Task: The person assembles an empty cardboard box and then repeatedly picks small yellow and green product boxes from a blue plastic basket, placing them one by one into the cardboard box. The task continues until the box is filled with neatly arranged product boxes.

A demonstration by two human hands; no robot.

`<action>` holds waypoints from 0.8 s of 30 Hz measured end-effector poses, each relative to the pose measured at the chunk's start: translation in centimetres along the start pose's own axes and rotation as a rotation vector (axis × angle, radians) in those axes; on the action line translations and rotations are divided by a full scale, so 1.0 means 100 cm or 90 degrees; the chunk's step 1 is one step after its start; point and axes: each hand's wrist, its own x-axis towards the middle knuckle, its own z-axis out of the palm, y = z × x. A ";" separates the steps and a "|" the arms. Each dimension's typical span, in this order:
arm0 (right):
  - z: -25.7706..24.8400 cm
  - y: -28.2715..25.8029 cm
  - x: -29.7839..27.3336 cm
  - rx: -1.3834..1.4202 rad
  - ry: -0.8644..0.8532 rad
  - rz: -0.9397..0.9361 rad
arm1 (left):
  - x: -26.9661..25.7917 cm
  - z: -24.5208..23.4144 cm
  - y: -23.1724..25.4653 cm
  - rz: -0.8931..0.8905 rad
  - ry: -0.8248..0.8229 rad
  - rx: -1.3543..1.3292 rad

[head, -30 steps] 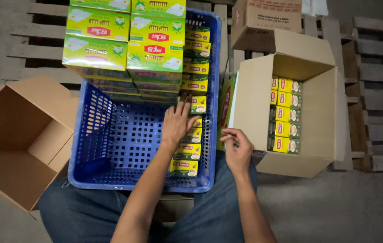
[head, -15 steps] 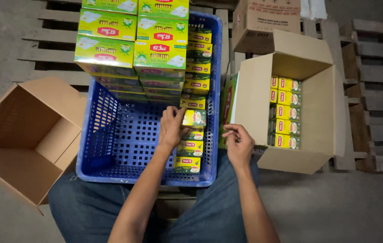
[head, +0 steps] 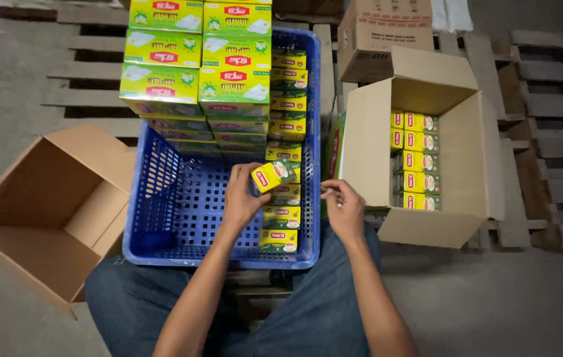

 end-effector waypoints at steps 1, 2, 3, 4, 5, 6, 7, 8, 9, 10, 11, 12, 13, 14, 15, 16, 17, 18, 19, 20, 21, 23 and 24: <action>0.002 0.010 -0.002 0.003 0.003 -0.001 | -0.008 -0.005 0.010 0.003 0.000 0.003; 0.004 0.019 0.000 0.001 -0.035 0.045 | -0.012 -0.010 0.020 0.101 0.030 0.002; 0.006 0.029 0.001 0.000 -0.073 0.091 | -0.016 -0.014 0.031 0.199 0.060 0.000; 0.009 0.032 0.003 0.001 -0.069 0.088 | -0.021 -0.011 0.034 0.204 0.059 0.000; 0.012 0.036 0.004 0.082 -0.100 0.163 | -0.026 -0.009 0.037 0.265 0.057 0.050; 0.015 0.040 0.004 0.163 -0.131 0.240 | -0.032 -0.006 0.040 0.324 0.054 0.100; 0.014 0.022 0.001 0.163 -0.127 0.240 | -0.035 0.003 0.034 0.327 0.052 0.099; 0.013 0.004 -0.001 0.248 -0.121 0.352 | -0.036 0.013 0.030 0.405 0.063 0.143; 0.011 -0.013 -0.003 0.334 -0.115 0.464 | -0.038 0.024 0.025 0.482 0.074 0.187; 0.007 -0.021 -0.004 0.334 -0.107 0.463 | -0.041 0.030 0.033 0.488 0.071 0.183; 0.004 -0.029 -0.004 0.321 -0.120 0.462 | -0.044 0.036 0.041 0.542 0.115 0.203; 0.000 -0.036 -0.007 0.308 -0.131 0.464 | -0.048 0.043 0.049 0.595 0.158 0.222; -0.001 -0.017 -0.003 0.309 -0.121 0.465 | -0.050 0.043 0.051 0.601 0.152 0.216; -0.002 0.001 -0.002 0.281 -0.135 0.455 | -0.052 0.044 0.053 0.608 0.117 0.180; -0.003 0.021 -0.001 0.252 -0.150 0.446 | -0.054 0.045 0.056 0.614 0.081 0.144; -0.007 0.025 0.000 0.254 -0.138 0.448 | -0.056 0.047 0.053 0.620 0.072 0.138; -0.011 0.029 0.000 0.271 -0.123 0.413 | -0.058 0.050 0.051 0.599 0.059 0.108; -0.015 0.033 0.002 0.288 -0.108 0.376 | -0.058 0.052 0.049 0.578 0.045 0.079; -0.024 0.039 0.010 0.290 -0.096 0.378 | -0.057 0.054 0.053 0.585 0.036 0.074; -0.033 0.046 0.016 0.291 -0.088 0.326 | -0.057 0.055 0.056 0.556 0.029 0.061; -0.042 0.054 0.022 0.291 -0.079 0.274 | -0.056 0.057 0.059 0.528 0.022 0.049; -0.081 0.050 0.038 0.305 -0.061 0.178 | -0.053 0.062 0.070 0.521 0.014 0.062; -0.098 0.048 0.046 0.319 -0.054 0.076 | -0.052 0.063 0.075 0.513 0.016 0.084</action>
